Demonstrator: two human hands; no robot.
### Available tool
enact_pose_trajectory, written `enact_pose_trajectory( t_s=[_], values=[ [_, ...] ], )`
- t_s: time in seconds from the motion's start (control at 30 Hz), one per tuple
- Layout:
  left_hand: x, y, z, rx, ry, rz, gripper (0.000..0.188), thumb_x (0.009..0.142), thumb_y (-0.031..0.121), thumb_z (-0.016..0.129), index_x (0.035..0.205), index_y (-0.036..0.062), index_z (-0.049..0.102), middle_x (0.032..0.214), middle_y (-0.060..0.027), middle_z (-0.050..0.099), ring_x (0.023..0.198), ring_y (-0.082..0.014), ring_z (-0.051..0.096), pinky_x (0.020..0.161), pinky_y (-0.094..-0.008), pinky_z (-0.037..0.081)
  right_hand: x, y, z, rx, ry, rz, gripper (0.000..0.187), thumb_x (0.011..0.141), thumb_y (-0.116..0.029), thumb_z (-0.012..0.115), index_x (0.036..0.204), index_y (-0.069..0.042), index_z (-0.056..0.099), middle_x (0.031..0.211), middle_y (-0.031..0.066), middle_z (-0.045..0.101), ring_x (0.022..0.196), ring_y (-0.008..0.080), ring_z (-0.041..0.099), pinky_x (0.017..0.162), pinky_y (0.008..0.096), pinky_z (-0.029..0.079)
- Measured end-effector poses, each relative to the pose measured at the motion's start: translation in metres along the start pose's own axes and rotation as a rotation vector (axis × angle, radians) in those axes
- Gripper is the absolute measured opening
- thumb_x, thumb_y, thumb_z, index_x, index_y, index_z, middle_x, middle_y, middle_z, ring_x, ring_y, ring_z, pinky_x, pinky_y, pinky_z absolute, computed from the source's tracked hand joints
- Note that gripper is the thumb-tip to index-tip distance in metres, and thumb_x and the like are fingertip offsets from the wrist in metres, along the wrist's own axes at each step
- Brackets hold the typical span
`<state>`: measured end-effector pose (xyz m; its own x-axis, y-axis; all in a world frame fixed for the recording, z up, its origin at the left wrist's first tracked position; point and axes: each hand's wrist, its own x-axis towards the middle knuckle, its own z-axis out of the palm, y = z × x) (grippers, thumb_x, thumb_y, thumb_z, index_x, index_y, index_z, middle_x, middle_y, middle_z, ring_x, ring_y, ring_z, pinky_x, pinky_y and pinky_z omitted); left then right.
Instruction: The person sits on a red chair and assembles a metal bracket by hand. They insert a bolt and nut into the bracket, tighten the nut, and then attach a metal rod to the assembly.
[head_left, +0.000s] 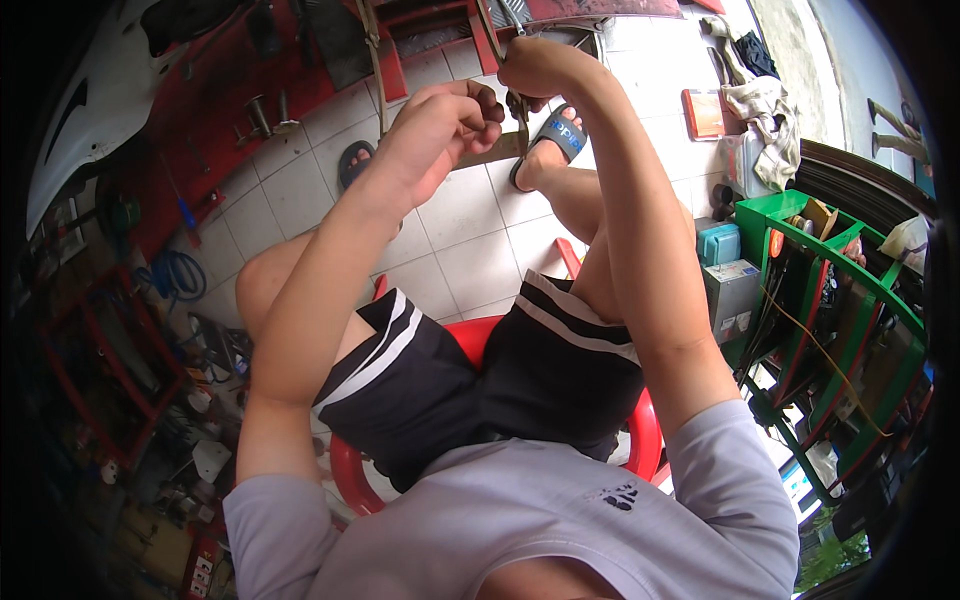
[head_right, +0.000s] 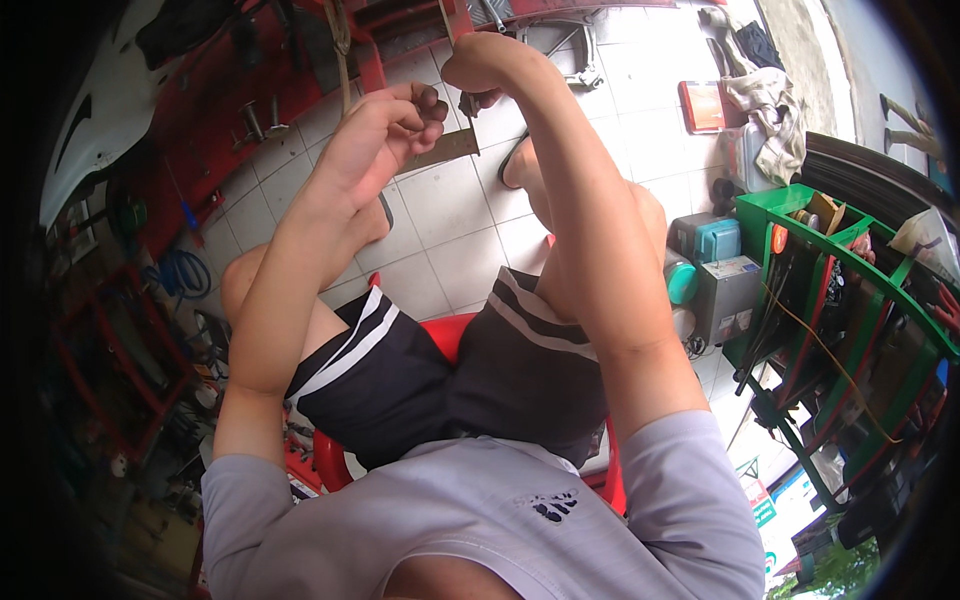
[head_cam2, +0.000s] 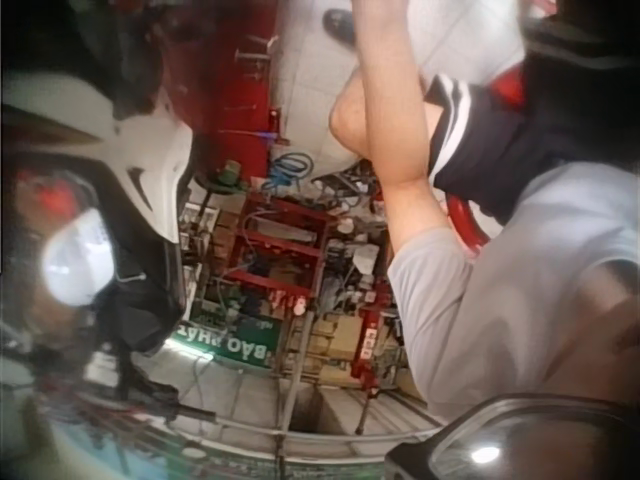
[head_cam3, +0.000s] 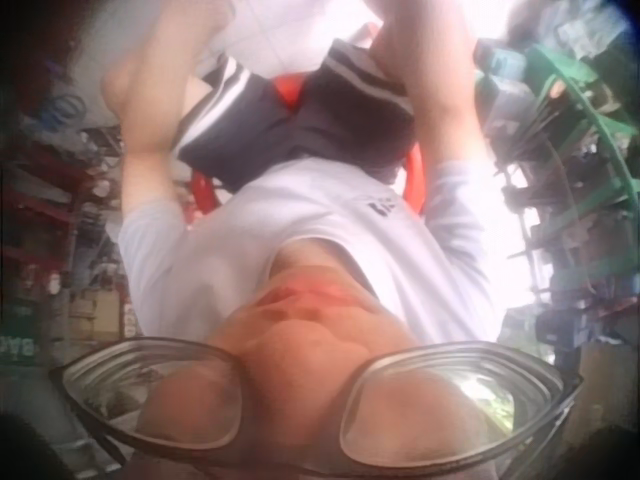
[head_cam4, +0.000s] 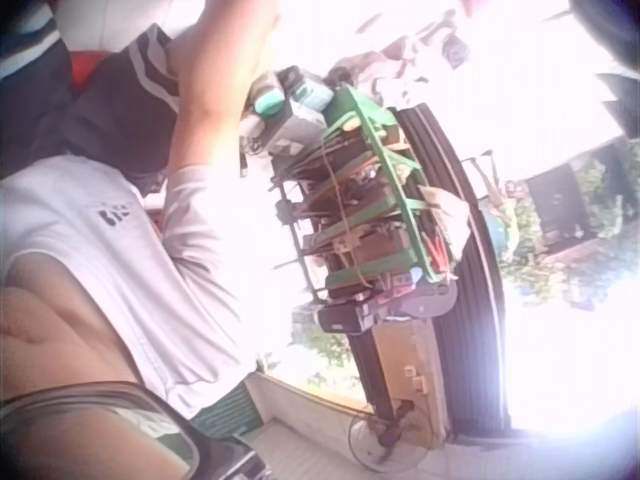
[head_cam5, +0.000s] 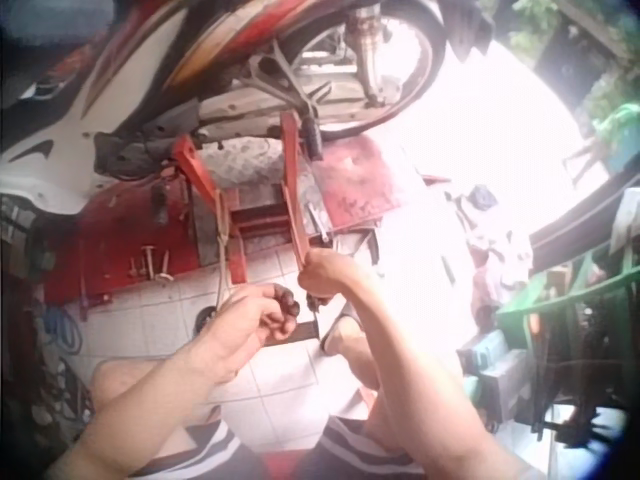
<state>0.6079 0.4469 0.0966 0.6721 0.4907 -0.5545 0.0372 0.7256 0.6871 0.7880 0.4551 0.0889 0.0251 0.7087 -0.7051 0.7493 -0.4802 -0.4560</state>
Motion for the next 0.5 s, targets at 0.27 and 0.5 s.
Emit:
enact_pose_trajectory(
  t_s=[0.27,0.5],
  values=[
    [-0.001,-0.011,0.026,1.123,0.308,0.536,0.016,0.079,0.010,0.061,0.087,-0.0030,0.067,0.051,-0.0057,0.046,0.047,-0.0124,0.041,0.048,-0.0280,0.032,0.001,0.001,0.000,-0.017,-0.015,-0.013,0.025,0.077,-0.011,0.047,0.073,0.003,0.067,0.071,0.0149,0.068,0.061,0.0209,0.067,0.059,0.0330,0.055],
    [0.007,-0.019,0.018,1.119,0.311,0.668,0.018,0.078,0.006,0.065,0.093,-0.0007,0.070,0.051,-0.0159,0.050,0.042,-0.0257,0.043,0.049,-0.0368,0.038,0.002,0.000,0.002,-0.001,0.000,-0.026,0.023,0.077,-0.010,0.048,0.070,0.002,0.067,0.070,0.0145,0.068,0.061,0.0206,0.068,0.058,0.0324,0.056]
  ],
)
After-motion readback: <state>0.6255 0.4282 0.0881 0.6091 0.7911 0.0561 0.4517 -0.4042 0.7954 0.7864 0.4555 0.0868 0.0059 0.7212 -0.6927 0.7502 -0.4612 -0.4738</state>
